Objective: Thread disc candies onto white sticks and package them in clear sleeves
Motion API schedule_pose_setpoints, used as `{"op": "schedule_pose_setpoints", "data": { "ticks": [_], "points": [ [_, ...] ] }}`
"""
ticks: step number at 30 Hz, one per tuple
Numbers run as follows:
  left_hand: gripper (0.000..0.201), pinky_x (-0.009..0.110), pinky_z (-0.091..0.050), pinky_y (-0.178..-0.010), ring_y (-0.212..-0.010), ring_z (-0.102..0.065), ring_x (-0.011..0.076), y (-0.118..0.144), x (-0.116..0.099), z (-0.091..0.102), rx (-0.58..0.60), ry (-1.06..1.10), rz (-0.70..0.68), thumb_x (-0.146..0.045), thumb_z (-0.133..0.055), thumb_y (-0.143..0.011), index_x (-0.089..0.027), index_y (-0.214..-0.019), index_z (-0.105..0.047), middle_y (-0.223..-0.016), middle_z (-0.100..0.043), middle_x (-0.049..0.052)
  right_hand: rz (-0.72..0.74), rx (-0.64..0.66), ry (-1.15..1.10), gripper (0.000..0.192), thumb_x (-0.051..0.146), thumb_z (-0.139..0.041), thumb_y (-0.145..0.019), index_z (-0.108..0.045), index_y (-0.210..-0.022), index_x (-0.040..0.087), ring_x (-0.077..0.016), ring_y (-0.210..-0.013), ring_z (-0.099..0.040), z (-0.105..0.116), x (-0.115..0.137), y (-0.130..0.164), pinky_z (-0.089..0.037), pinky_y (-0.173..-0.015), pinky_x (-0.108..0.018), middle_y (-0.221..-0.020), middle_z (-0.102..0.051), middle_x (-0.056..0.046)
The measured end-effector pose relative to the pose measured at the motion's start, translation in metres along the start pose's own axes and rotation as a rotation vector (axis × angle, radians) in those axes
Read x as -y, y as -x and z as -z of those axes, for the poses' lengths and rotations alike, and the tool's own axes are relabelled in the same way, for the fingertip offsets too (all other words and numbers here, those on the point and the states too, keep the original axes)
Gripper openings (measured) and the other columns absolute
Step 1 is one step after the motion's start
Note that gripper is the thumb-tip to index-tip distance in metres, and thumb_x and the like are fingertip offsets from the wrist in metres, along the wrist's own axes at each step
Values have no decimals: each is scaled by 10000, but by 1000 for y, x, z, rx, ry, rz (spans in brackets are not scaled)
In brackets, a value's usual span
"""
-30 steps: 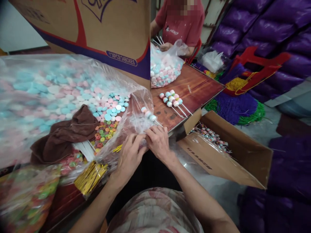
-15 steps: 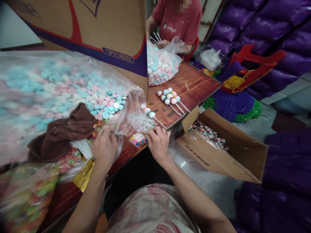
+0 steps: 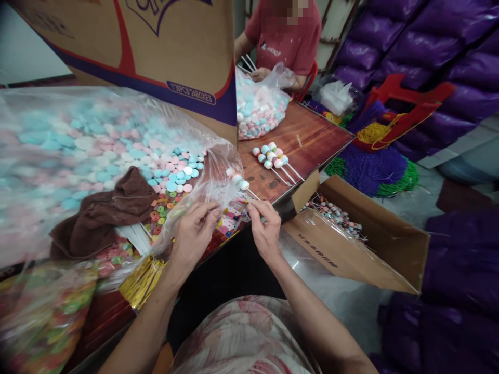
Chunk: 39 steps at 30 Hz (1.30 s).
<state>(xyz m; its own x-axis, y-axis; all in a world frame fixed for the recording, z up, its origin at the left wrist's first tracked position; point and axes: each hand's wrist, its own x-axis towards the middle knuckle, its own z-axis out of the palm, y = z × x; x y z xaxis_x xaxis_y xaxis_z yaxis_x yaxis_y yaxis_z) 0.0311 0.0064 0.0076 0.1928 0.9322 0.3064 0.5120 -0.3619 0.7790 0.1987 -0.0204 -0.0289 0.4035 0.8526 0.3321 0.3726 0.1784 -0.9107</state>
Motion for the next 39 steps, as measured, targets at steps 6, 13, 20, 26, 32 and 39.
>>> {"op": "schedule_pose_setpoints", "data": {
  "ticks": [6, 13, 20, 26, 32, 39],
  "points": [
    [315, 311, -526, -782, -876, -670, 196, -11, -7, 2, 170, 362, 119, -418, -549, -952, -177, -997, -748, -954, -741, 73, 12, 191, -179, 179, 313, -620, -938, -774, -978, 231, -176, -812, -633, 17, 27, -19, -512, -765, -331, -899, -705, -33],
    [195, 277, -538, -808, -837, -673, 156, 9, -6, 5, 203, 818, 420, -354, -786, -795, -184, -890, -797, -881, -759, 46, 84, 373, -182, 204, 284, -626, -925, -755, -1075, 233, -184, -908, -636, 6, 49, -23, -517, -857, -344, -990, -704, -51],
    [320, 214, -545, -750, -761, -681, 112, 9, -7, -2, -273, 1267, 682, -235, -928, -584, -159, -864, -793, -861, -768, 36, -248, 265, -377, 244, 372, -760, -803, -716, -978, 207, -162, -758, -604, -24, 46, 20, -500, -733, -294, -864, -684, -14],
    [263, 228, -546, -770, -744, -675, 109, 15, -16, -4, -359, 1273, 643, -249, -928, -595, -142, -767, -760, -801, -747, 22, -282, 251, -473, 194, 330, -706, -842, -638, -728, 189, -118, -644, -463, -36, 53, 21, -388, -633, -254, -675, -548, 33],
    [253, 240, -560, -716, -800, -694, 141, 24, -9, 14, -506, 1212, 734, -249, -925, -590, -170, -751, -746, -844, -757, 16, -211, 409, -327, 305, 320, -570, -931, -504, -663, 192, -107, -615, -348, -26, 50, 14, -292, -586, -258, -647, -400, 46],
    [313, 214, -564, -760, -798, -684, 120, 25, -8, 8, -597, 1054, 595, -334, -915, -616, -166, -833, -763, -883, -762, 23, -192, 435, -262, 354, 349, -562, -948, -446, -650, 200, -110, -623, -329, -23, 42, 14, -281, -598, -265, -646, -355, 49]
  ]
}}
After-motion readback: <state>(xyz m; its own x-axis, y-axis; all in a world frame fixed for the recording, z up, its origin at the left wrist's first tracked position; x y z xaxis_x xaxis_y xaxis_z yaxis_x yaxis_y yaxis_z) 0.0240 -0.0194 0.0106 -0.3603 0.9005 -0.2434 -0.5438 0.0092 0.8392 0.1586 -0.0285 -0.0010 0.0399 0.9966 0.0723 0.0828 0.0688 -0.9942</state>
